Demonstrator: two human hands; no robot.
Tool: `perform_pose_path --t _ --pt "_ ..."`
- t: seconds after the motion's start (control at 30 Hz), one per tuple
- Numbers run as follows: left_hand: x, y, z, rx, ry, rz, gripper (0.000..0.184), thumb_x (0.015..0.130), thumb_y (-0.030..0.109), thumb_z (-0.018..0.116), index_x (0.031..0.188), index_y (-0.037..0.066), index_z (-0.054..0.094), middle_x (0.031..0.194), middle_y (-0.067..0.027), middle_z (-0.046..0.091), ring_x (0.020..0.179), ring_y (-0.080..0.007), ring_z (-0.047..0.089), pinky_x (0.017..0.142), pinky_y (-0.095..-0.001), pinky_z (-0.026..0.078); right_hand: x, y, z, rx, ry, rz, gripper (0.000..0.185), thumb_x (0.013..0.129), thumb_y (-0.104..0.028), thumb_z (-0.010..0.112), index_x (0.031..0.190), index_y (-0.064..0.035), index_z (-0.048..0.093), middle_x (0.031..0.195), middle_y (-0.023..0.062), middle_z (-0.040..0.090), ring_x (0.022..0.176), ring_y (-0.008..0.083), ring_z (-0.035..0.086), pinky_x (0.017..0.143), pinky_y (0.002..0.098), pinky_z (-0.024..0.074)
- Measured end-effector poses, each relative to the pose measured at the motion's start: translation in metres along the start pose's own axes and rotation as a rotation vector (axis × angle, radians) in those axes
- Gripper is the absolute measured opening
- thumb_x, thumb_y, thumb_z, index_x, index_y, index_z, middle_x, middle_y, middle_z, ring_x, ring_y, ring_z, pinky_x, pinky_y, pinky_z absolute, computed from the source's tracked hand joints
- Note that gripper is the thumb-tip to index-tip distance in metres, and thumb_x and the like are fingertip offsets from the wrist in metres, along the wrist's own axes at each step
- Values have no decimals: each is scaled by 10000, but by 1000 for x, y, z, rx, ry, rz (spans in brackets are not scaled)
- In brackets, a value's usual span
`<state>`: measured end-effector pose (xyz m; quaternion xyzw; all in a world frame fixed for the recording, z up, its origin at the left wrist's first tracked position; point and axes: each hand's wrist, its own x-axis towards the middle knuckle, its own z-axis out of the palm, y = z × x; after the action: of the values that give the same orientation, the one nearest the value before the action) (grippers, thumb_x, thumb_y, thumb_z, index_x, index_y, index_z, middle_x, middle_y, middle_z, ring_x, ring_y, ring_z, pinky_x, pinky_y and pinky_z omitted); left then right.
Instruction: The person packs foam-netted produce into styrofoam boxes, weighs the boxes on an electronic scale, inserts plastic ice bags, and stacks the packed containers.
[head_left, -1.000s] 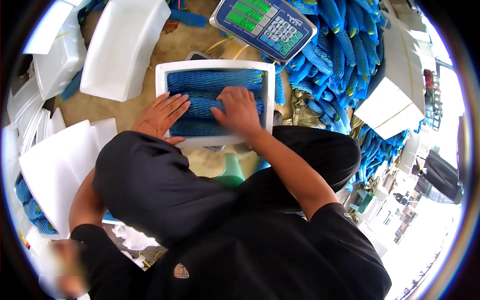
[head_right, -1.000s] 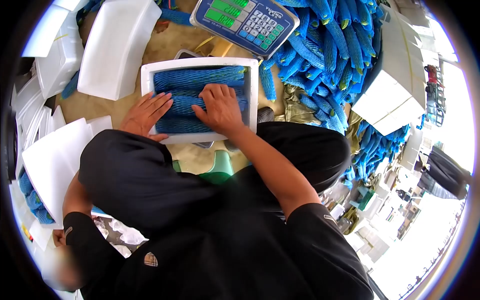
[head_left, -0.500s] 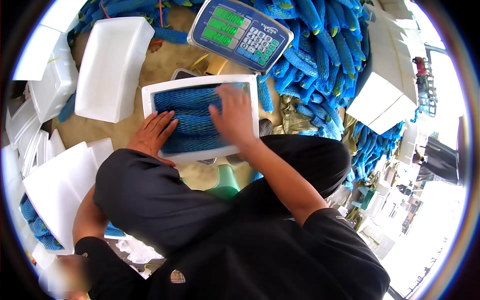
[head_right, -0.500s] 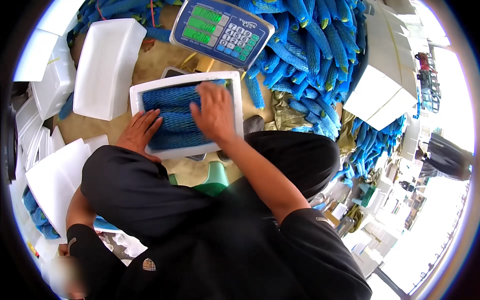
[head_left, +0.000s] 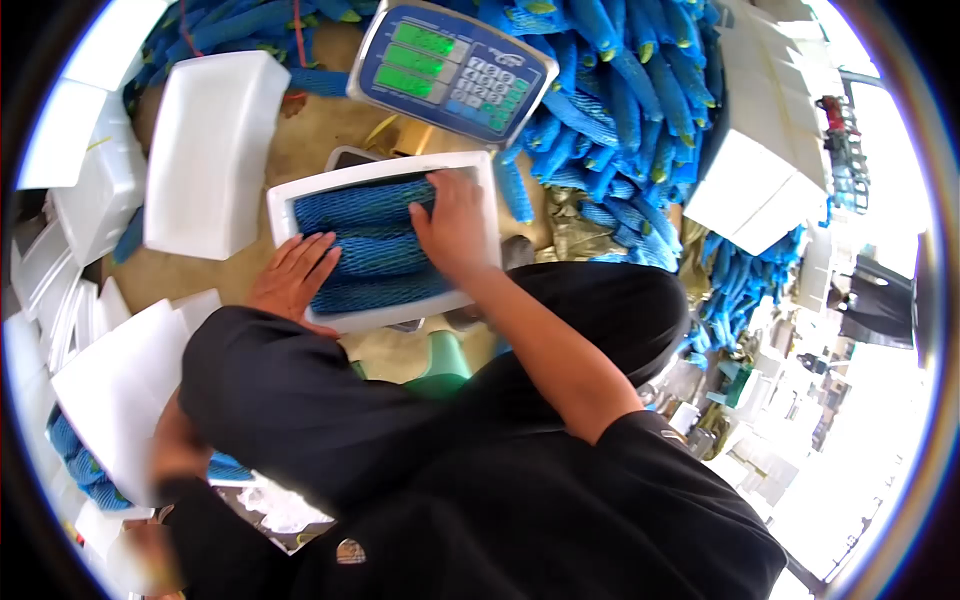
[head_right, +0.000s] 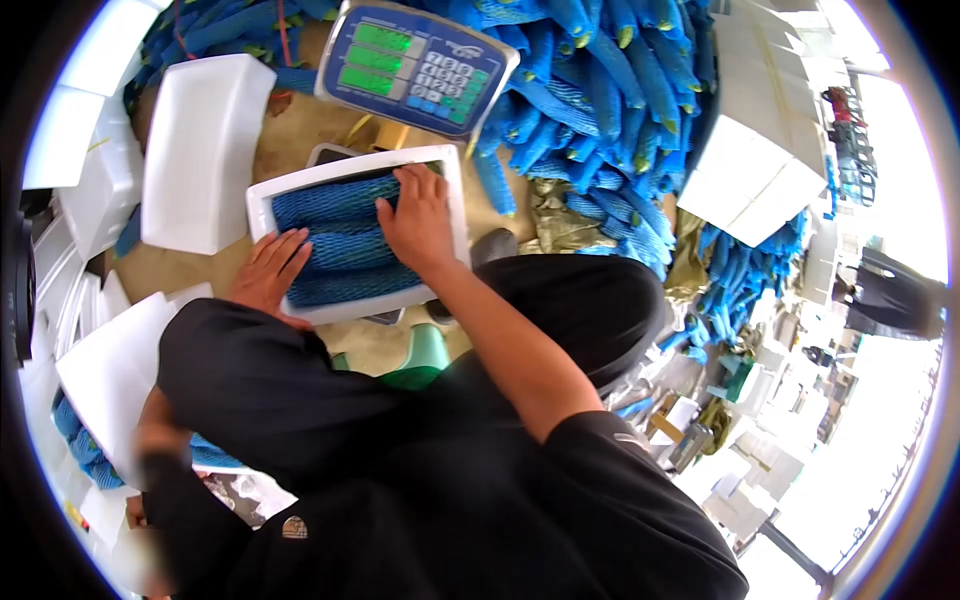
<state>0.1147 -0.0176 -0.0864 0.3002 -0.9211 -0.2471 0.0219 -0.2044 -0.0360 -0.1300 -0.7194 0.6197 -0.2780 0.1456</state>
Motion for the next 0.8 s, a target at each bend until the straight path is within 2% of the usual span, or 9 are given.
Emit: perform_pose_path --t 0.1,0.17,0.27,0.37,0.53,0.67,0.73,0.77,0.8 --pt "-3 0 -2 25 28 42 1139 782 673 762 1617 27 334 1655 -212 365 1544 -365 344 1285 -512 199 -6 1 5 27 11 39 458 920 -189 741 1298 15 582 1327 227 581 1270 449 507 1098 519 415" --pt "-4 2 -5 6 15 31 1159 771 625 810 1631 33 307 1681 -216 319 1566 -379 308 1287 -530 200 2 0 4 7 -27 78 466 924 -200 738 1308 15 582 1329 218 576 1277 449 503 1108 511 415" --pt "-9 -26 27 244 27 106 1132 811 634 782 1645 47 290 1702 -209 288 1589 -363 276 1303 -515 170 0 3 3 -1 10 -7 469 921 -205 738 1306 17 590 1330 209 573 1276 436 506 1116 500 416" --pt "-10 -21 32 296 12 38 1128 829 645 764 1657 58 272 1723 -204 246 1616 -347 216 1317 -498 132 3 -5 -9 -45 -67 6 465 907 -196 745 1294 21 604 1339 201 569 1284 417 507 1123 495 416" --pt "-14 -17 29 253 -14 -18 1144 857 645 768 1682 90 202 1744 -174 197 1632 -342 148 1327 -479 91 -2 -8 -35 -4 109 11 414 877 -113 728 1266 -16 626 1256 185 638 1192 423 563 1070 511 448" --pt "-17 -12 19 136 152 -5 1142 835 637 791 1664 68 249 1713 -186 274 1609 -367 214 1307 -493 165 -13 -12 -50 42 132 111 342 876 -83 720 1202 -23 637 1223 175 655 1169 417 573 1033 502 472" --pt "-19 -11 18 189 205 11 1095 823 617 806 1632 48 336 1667 -201 366 1572 -388 305 1282 -507 238 -16 -24 -47 69 -2 -43 365 865 -104 741 1209 -33 642 1233 170 658 1184 406 577 1045 489 474" --pt "-16 -12 31 29 167 -29 1021 815 592 807 1575 31 421 1606 -208 439 1515 -400 378 1249 -518 285 -15 -34 -41 95 -62 -134 377 860 -114 752 1213 -38 644 1237 167 660 1191 400 579 1051 483 474" --pt "3 -8 26 49 -7 -193 802 860 504 748 1476 53 503 1537 -180 502 1448 -374 450 1185 -507 351 -14 -45 -35 86 -134 -222 392 854 -139 767 1217 -46 649 1260 164 657 1216 390 580 1074 482 468"
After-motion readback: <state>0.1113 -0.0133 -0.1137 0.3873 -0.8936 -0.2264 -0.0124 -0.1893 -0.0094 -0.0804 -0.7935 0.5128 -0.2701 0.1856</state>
